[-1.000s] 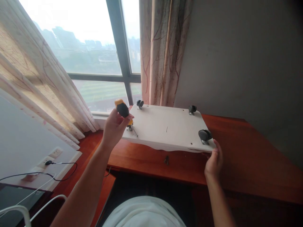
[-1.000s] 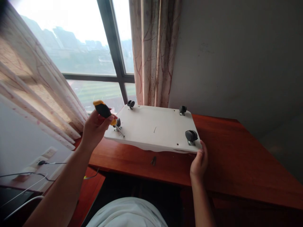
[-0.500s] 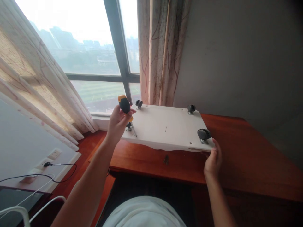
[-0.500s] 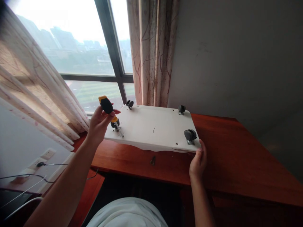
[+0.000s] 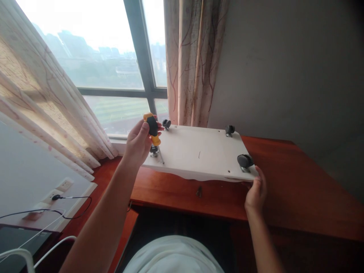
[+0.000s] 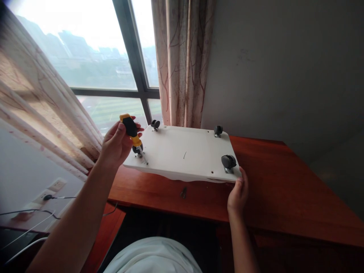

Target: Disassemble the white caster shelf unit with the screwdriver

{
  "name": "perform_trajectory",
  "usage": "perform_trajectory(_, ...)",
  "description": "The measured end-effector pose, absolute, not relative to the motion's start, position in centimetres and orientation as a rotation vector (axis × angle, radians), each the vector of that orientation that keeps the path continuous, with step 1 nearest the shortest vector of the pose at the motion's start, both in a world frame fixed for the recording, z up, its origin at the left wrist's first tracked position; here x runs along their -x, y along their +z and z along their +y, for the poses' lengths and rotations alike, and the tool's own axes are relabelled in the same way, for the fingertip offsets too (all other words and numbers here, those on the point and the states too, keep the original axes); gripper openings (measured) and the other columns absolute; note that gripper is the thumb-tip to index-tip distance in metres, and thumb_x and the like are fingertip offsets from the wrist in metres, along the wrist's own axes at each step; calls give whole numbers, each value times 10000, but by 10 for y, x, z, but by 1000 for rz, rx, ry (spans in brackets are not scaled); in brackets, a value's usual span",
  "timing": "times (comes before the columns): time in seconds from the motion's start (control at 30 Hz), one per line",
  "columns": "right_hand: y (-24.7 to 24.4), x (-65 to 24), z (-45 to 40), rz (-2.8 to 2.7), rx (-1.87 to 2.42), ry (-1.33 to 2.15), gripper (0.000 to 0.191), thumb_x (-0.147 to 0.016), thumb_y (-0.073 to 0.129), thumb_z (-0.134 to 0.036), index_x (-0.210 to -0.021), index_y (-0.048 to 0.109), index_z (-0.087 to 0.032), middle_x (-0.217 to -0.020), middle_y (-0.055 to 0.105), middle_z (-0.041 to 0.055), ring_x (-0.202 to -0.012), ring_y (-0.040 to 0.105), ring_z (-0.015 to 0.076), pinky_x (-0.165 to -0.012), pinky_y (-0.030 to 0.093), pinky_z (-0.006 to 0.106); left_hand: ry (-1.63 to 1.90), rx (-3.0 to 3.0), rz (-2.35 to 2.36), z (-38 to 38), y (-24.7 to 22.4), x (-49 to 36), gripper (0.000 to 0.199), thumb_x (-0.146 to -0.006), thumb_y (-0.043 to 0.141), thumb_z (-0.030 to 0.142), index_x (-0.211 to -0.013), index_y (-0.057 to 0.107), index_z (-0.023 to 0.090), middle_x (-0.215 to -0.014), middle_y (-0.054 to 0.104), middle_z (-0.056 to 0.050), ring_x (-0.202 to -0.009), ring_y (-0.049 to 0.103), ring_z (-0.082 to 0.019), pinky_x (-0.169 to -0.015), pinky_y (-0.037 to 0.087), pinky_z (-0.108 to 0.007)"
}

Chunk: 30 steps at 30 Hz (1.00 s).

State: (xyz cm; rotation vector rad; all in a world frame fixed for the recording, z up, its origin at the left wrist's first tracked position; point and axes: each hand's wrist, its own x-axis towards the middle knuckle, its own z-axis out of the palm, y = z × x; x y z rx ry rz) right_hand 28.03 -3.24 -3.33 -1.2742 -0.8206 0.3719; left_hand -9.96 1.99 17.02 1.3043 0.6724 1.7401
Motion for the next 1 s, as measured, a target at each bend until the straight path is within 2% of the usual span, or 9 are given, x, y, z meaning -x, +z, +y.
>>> perform_trajectory(0.2, -30, -279, -33, -822, 1285, 360, 575, -911, 449, -526, -1385, 605, -241, -1418, 589, 83, -1281, 568, 314, -955, 542, 502, 1754, -1328, 743, 15, 171, 95, 443, -803, 837, 494, -1109, 734, 189, -947, 757, -72, -883, 739, -205, -759, 578, -296)
perform_trajectory(0.4, -31, -279, -34, -821, 1294, 354, 566, -917, 444, -516, -1387, 601, -242, -1423, 586, 80, -1266, 580, 305, -942, 550, 483, 1902, -1368, 847, 13, 174, 93, 411, -682, 937, 276, -1006, 685, 242, -866, 656, 24, -748, 683, -118, -731, 581, -243)
perform_trajectory(0.5, -31, -279, -33, -800, 1302, 356, 556, -924, 444, -514, -1379, 608, -242, -1411, 597, 80, -1267, 582, 304, -946, 549, 479, 1875, -1356, 818, 10, 178, 89, 436, -738, 905, 319, -1106, 676, 262, -871, 580, 32, -630, 600, -67, -613, 552, -202)
perform_trajectory(0.57, -31, -279, -32, -796, 1304, 365, 557, -926, 443, -515, -1383, 607, -240, -1411, 597, 82, -1274, 578, 306, -954, 545, 481, 1839, -1331, 746, 9, 180, 87, 418, -805, 840, 449, -1135, 679, 250, -899, 588, 7, -608, 566, -68, -567, 531, -204)
perform_trajectory(0.63, -31, -279, -32, -796, 1305, 376, 565, -927, 441, -519, -1393, 599, -239, -1421, 588, 84, -1274, 576, 308, -956, 543, 485, 1806, -1303, 688, 8, 182, 87, 444, -863, 733, 588, -1109, 695, 221, -949, 625, -35, -629, 580, -90, -580, 545, -234)
perform_trajectory(0.7, -30, -279, -32, -792, 1308, 386, 574, -927, 440, -526, -1400, 591, -238, -1432, 578, 88, -1265, 579, 310, -947, 544, 489, 1787, -1312, 670, 9, 183, 88, 471, -894, 664, 636, -1055, 711, 195, -999, 660, -70, -668, 618, -118, -626, 570, -266)
perform_trajectory(0.87, -28, -278, -34, -795, 1302, 397, 579, -918, 449, -536, -1395, 594, -242, -1424, 581, 89, -1254, 585, 314, -927, 553, 489, 1790, -1394, 732, 7, 185, 88, 337, -842, 807, 470, -964, 641, 203, -1119, 700, -59, -819, 723, -160, -740, 593, -292)
perform_trajectory(0.93, -28, -278, -34, -808, 1298, 397, 584, -913, 450, -536, -1401, 589, -246, -1421, 582, 84, -1262, 580, 314, -930, 553, 488, 1792, -1392, 741, 6, 186, 86, 369, -797, 864, 404, -952, 588, 213, -1096, 716, -38, -727, 705, -124, -680, 575, -265)
perform_trajectory(1.0, -29, -279, -34, -810, 1299, 399, 587, -914, 448, -536, -1406, 584, -245, -1420, 581, 84, -1265, 577, 312, -936, 551, 486, 1791, -1378, 727, 7, 188, 84, 375, -814, 845, 435, -985, 588, 221, -1003, 723, -27, -621, 643, -95, -598, 540, -242)
